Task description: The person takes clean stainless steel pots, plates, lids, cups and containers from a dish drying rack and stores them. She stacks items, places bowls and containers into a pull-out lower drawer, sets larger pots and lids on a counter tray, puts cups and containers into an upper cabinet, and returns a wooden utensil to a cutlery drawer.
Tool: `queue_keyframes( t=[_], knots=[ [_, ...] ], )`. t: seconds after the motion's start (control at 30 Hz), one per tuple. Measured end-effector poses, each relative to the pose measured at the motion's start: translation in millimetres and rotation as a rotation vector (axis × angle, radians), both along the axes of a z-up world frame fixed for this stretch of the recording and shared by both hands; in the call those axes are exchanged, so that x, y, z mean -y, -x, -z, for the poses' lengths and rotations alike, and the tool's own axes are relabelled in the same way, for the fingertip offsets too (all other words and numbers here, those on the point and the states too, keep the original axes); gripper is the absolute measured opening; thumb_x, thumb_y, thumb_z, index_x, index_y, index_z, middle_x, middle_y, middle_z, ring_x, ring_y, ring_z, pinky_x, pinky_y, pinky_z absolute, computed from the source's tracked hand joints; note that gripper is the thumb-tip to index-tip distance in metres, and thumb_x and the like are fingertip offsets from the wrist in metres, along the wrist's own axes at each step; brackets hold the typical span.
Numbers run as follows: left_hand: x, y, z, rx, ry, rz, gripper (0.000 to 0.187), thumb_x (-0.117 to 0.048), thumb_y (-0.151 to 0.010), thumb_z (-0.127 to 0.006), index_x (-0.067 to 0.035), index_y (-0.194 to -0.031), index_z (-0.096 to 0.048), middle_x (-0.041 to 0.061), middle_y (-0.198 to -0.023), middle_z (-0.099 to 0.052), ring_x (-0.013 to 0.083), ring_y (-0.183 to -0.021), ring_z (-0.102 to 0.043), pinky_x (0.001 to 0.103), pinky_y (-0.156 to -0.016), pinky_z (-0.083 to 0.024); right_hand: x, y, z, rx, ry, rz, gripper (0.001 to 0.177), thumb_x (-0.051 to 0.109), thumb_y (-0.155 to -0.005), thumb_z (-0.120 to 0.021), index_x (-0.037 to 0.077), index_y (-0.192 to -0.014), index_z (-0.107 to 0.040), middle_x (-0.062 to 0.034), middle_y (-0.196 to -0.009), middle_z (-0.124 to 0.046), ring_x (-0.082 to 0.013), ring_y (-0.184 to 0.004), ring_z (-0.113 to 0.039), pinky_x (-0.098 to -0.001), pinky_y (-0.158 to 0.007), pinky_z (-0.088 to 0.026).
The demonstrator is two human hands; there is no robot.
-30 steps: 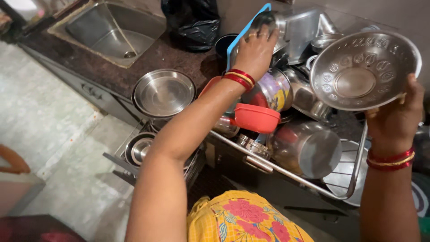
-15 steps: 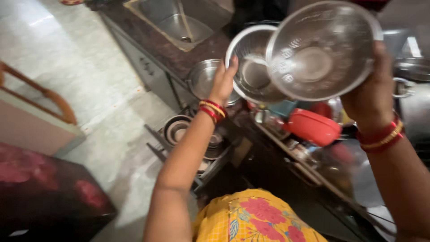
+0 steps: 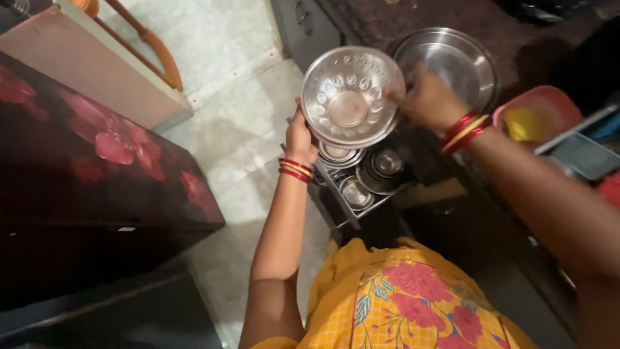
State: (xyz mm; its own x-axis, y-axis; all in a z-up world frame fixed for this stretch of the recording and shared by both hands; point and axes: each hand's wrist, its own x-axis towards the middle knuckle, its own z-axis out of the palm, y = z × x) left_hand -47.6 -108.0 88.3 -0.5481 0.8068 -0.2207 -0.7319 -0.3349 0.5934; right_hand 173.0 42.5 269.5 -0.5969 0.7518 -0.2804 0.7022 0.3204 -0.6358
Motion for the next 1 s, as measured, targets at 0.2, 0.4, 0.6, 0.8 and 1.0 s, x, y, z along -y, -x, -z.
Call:
queue_keyframes(
  t=[0.2, 0.4, 0.6, 0.8, 1.0],
  knots=[
    [9.3, 30.1, 95.4, 0.061, 0.043, 0.034, 0.055, -0.048, -0.104, -0.044, -0.005, -0.132, -0.064, 0.008, -0.132, -0.068, 0.0226, -0.121, -0.064, 0.039, -0.107, -0.049, -10.4, 48.0, 173.1, -0.175, -0.044, 0.067, 0.059, 0.013, -0.083, -0.065, -0.006, -0.136, -0.049, -0.0346, -0.11, -0.067, -0.0468, -0.102, -0.069, -0.049, -0.087, -0.055],
    [-19.7, 36.1, 205.8, -0.896, 1.03, 0.247, 0.053, -0.049, -0.097, -0.052, -0.006, -0.122, -0.071, 0.02, -0.121, -0.07, 0.0389, -0.116, -0.063, 0.047, -0.099, -0.047, 0.8, -9.5, 345.2, -0.254, -0.017, 0.265, 0.06, 0.014, -0.078, -0.069, -0.008, -0.13, -0.05, -0.0323, -0.118, -0.068, -0.0438, -0.108, -0.068, -0.0472, -0.092, -0.054],
    [-70.7, 35.4, 291.9, -1.055, 1.174, 0.416, 0.044, -0.026, -0.085, -0.069, 0.002, -0.119, -0.067, 0.03, -0.119, -0.067, 0.0433, -0.114, -0.065, 0.047, -0.1, -0.052, 45.3, -71.2, 387.5, -0.043, 0.444, 0.603, 0.059, 0.007, -0.085, -0.061, -0.003, -0.143, -0.055, -0.0265, -0.117, -0.071, -0.0391, -0.091, -0.074, -0.043, -0.07, -0.06],
    [-117.4, 44.2, 329.7, -1.13, 1.355, 0.51, 0.047, -0.01, -0.085, -0.066, 0.004, -0.129, -0.057, 0.029, -0.125, -0.065, 0.0396, -0.117, -0.066, 0.043, -0.096, -0.056, 51.4, -95.7, 385.3, -0.141, 0.551, 0.814, 0.08, -0.003, -0.082, -0.053, 0.014, -0.156, -0.03, -0.0169, -0.133, -0.056, -0.0354, -0.09, -0.07, -0.0435, -0.058, -0.061],
    [-143.4, 57.8, 347.7, -1.353, 1.45, 0.811, 0.028, -0.02, -0.096, -0.062, -0.001, -0.113, -0.073, 0.02, -0.117, -0.075, 0.0276, -0.112, -0.073, 0.036, -0.093, -0.06, 39.5, -114.1, 406.2, -0.166, 0.402, 0.731, 0.066, -0.002, -0.088, -0.063, 0.001, -0.149, -0.039, -0.0225, -0.132, -0.061, -0.0306, -0.103, -0.069, -0.0371, -0.071, -0.066]
  ],
)
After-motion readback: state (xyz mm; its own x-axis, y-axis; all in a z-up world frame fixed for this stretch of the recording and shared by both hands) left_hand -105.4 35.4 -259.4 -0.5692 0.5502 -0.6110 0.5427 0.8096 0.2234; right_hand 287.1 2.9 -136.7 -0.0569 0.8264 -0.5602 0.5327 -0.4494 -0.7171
